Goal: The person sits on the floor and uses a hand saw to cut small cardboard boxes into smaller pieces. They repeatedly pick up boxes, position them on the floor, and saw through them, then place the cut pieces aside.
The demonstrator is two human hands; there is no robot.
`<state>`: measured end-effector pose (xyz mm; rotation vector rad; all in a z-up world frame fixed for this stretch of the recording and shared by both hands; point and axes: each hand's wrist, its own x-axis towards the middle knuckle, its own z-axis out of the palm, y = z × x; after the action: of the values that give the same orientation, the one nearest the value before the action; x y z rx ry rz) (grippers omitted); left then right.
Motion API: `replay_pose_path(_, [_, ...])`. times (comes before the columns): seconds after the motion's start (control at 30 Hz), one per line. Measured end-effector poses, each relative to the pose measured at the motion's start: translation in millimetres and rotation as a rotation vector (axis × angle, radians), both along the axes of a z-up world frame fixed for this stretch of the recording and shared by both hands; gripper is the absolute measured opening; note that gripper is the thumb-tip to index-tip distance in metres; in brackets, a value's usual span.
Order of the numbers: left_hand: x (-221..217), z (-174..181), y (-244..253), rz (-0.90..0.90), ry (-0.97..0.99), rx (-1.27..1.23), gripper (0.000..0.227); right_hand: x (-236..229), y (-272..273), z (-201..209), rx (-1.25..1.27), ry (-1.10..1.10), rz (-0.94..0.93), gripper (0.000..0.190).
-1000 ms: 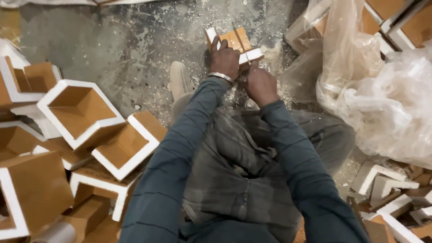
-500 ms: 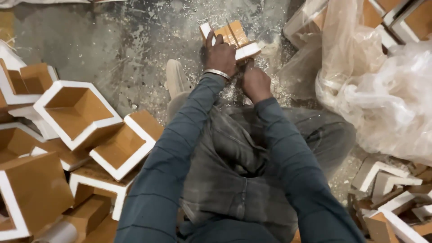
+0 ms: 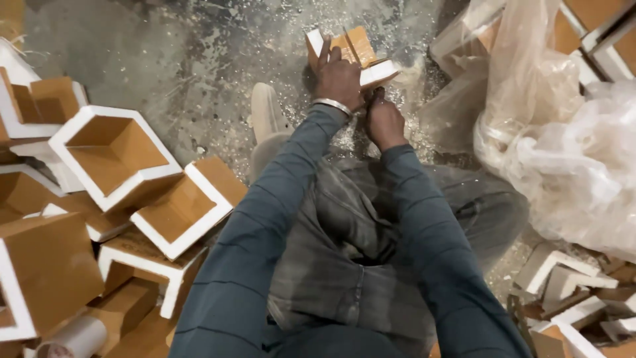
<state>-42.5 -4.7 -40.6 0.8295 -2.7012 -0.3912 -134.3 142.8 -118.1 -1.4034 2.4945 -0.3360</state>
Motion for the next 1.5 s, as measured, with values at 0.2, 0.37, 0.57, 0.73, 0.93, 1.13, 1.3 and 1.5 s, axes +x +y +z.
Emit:
replay_pose_path(0.2, [-2.8,19.9,-4.4,0.013,-0.117,0.081,0.024,34.9,60.4,66.6,0.228,-0.085,0.003,0.051])
replay_pose_path(0.37, [3.0,-9.7,-4.7,-0.042,-0.074,-0.032,0.016,10.2,57.2,-41.5,0.145,-0.005,0.037,0.026])
replay_pose_path(0.57, [-6.8,-2.8,-37.7,-0.084,-0.039,-0.078,0.023,-7.0,-6.5,-3.7,0.006,0.036,0.049,0.041])
replay_pose_path(0.73, [24.4,53.0,-74.0,-0.177,-0.402,0.373,0.066,37.7,9.7,129.0,0.089,-0.013,0.097,0.051])
replay_pose_path(0.93, [23.6,24.4,-64.1,-0.218,-0.145,0.679,0.09,33.3,8.8,125.8,0.15,0.089,0.238,0.038])
replay_pose_path(1.13, [10.9,77.0,-5.1,0.132,-0.135,0.139,0.084,36.7,0.5,133.4,0.271,0.077,0.185,0.039])
replay_pose_path(1.3, [4.4,57.4,-24.4,0.182,-0.106,0.036,0.082,55.1,40.8,148.6,0.155,0.09,0.189,0.034])
replay_pose_path(1.5, [-4.2,36.9,-18.5,0.148,-0.008,0.01,0.08,69.9,106.4,161.8,0.196,0.173,0.239,0.047])
